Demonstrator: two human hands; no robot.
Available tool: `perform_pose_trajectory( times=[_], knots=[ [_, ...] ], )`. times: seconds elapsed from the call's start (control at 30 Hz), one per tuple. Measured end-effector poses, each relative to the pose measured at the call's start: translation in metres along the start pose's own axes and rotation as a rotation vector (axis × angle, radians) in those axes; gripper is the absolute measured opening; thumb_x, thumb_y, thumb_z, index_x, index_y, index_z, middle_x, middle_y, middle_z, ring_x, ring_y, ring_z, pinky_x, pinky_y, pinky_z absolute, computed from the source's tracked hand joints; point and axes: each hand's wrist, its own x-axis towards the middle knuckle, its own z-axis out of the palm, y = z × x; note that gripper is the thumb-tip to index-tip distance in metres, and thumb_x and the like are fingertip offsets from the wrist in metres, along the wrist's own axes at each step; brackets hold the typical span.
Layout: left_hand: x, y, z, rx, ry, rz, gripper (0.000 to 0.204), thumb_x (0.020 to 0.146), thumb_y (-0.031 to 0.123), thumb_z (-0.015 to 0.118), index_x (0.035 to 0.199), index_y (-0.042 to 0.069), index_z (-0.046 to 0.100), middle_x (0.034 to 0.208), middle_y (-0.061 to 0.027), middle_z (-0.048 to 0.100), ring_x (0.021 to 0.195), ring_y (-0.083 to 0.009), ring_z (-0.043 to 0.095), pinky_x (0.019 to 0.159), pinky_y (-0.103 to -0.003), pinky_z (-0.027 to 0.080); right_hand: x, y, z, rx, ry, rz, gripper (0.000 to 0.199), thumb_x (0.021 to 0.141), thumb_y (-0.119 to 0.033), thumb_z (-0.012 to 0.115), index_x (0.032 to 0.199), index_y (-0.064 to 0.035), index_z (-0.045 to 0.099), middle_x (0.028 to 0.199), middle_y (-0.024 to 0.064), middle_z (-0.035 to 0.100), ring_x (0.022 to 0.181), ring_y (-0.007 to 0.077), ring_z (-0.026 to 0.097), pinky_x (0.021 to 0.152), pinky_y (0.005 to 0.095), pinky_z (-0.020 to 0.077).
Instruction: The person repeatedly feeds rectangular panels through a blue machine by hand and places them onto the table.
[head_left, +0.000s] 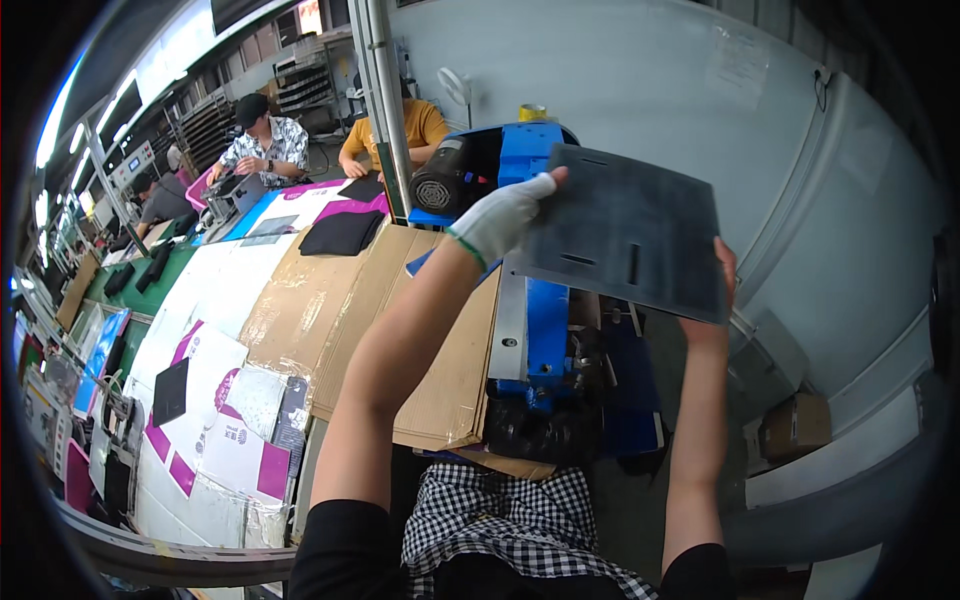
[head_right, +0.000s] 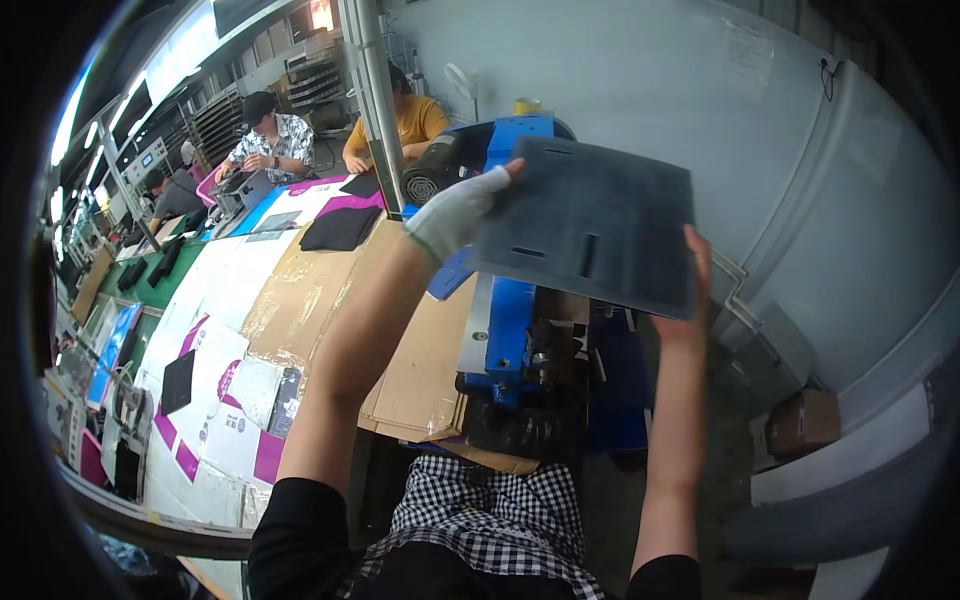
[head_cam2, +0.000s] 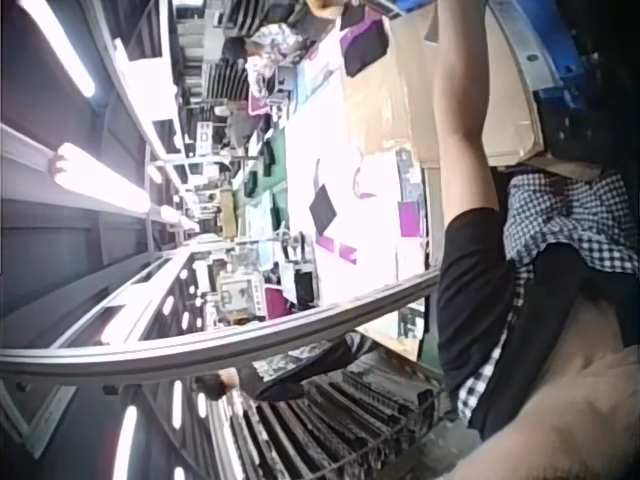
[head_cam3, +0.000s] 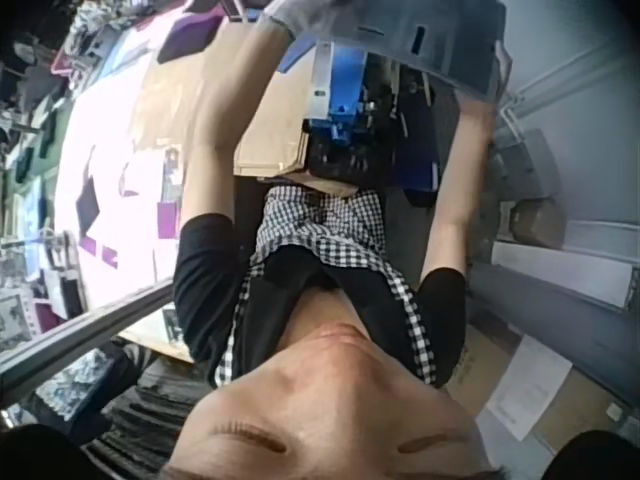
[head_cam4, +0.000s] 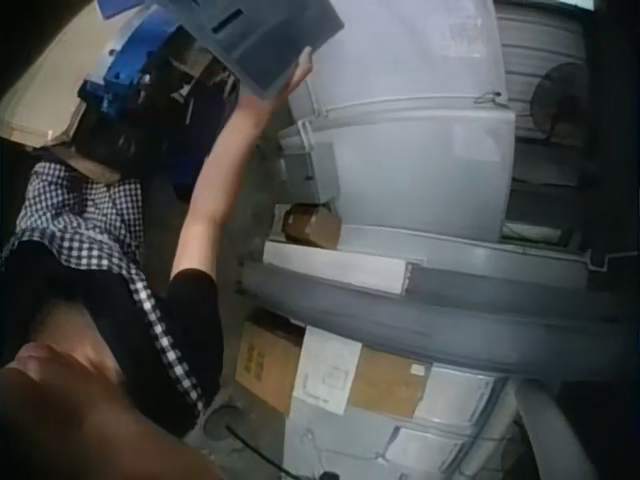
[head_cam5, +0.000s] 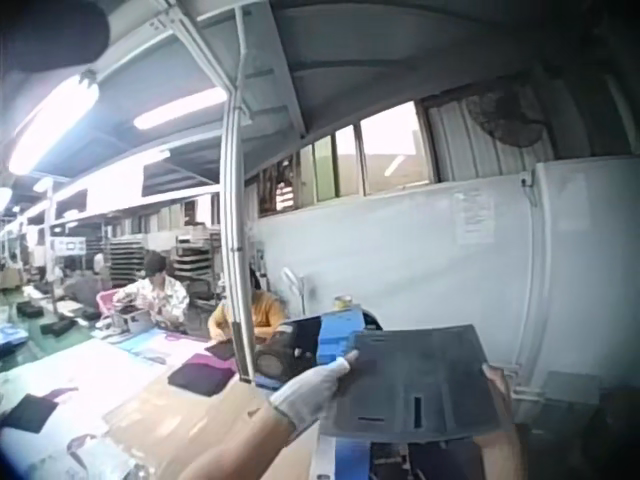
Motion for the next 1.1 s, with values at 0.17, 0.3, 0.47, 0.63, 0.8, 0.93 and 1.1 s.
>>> perform_pose_trajectory(
  times=[0.17,0.3,0.47,0.63,0.8,0.93,1.1],
  knots=[
    [0.026,-0.010,-0.014,0.214,-0.116,-0.096,0.043,0.091,0.041,0.041,0.096,0.000,0.055,0.093,-0.0156,0.062,0.070,-0.0218,0.061,0.055,-0.027,0.047,-0.005,-0.018,-0.060,-0.324,0.345,-0.308,0.028,0.091,-0.021,0.044,0.112,-0.0050,0.052,0.103,0.0070,0.060,0.093,0.0166,0.058,0.084,0.0293,0.0433],
    [0.040,-0.041,-0.077,0.011,-0.188,-0.129,0.040,0.093,0.039,0.037,0.093,0.002,0.055,0.090,-0.0125,0.063,0.068,-0.0176,0.059,0.054,-0.024,0.045,0.000,-0.012,-0.131,-0.432,0.383,-0.178,0.032,0.091,-0.025,0.042,0.118,-0.0087,0.049,0.108,0.0060,0.058,0.095,0.0153,0.057,0.082,0.0297,0.0443],
    [0.029,-0.065,-0.114,-0.112,-0.184,-0.202,0.036,0.094,0.036,0.036,0.087,0.007,0.055,0.083,-0.0076,0.062,0.062,-0.0132,0.055,0.052,-0.022,0.042,0.007,0.037,-0.138,-0.017,0.356,0.153,0.037,0.092,-0.031,0.038,0.116,-0.0070,0.051,0.107,0.0055,0.059,0.094,0.0170,0.058,0.082,0.0310,0.0449],
    [0.011,-0.075,-0.115,-0.123,-0.170,-0.168,0.031,0.092,0.037,0.040,0.083,0.011,0.053,0.074,-0.0030,0.058,0.054,-0.0089,0.045,0.048,-0.021,0.036,0.009,0.098,-0.112,-0.088,0.212,0.146,0.055,0.089,-0.050,0.036,0.118,-0.0064,0.051,0.107,0.0066,0.061,0.096,0.0186,0.058,0.083,0.0328,0.0440],
    [0.022,-0.101,-0.116,0.403,0.073,-0.229,0.049,0.084,0.051,0.050,0.102,0.006,0.052,0.094,-0.0122,0.060,0.075,-0.0167,0.056,0.065,-0.027,0.045,0.008,0.100,-0.151,0.035,0.109,0.420,0.069,0.086,-0.060,0.036,0.132,-0.0086,0.036,0.123,0.0105,0.051,0.105,0.0194,0.053,0.086,0.0329,0.0422],
    [0.024,-0.111,-0.122,0.255,0.197,-0.260,0.079,0.075,0.059,0.057,0.124,0.000,0.040,0.124,-0.0234,0.045,0.112,-0.0337,0.047,0.093,-0.041,0.038,0.004,0.071,-0.179,0.117,-0.198,0.480,0.068,0.083,-0.060,0.042,0.125,-0.0053,0.042,0.112,0.0097,0.055,0.091,0.0141,0.055,0.079,0.0283,0.0418],
    [0.066,-0.149,-0.210,0.017,-0.004,-0.265,0.081,0.076,0.045,0.063,0.131,-0.005,0.030,0.136,-0.0257,0.029,0.125,-0.0396,0.031,0.102,-0.048,0.025,-0.017,0.059,-0.098,-0.194,0.013,0.244,0.057,0.087,-0.051,0.043,0.118,-0.0034,0.046,0.102,0.0084,0.057,0.079,0.0112,0.051,0.070,0.0250,0.0405]
  ],
)
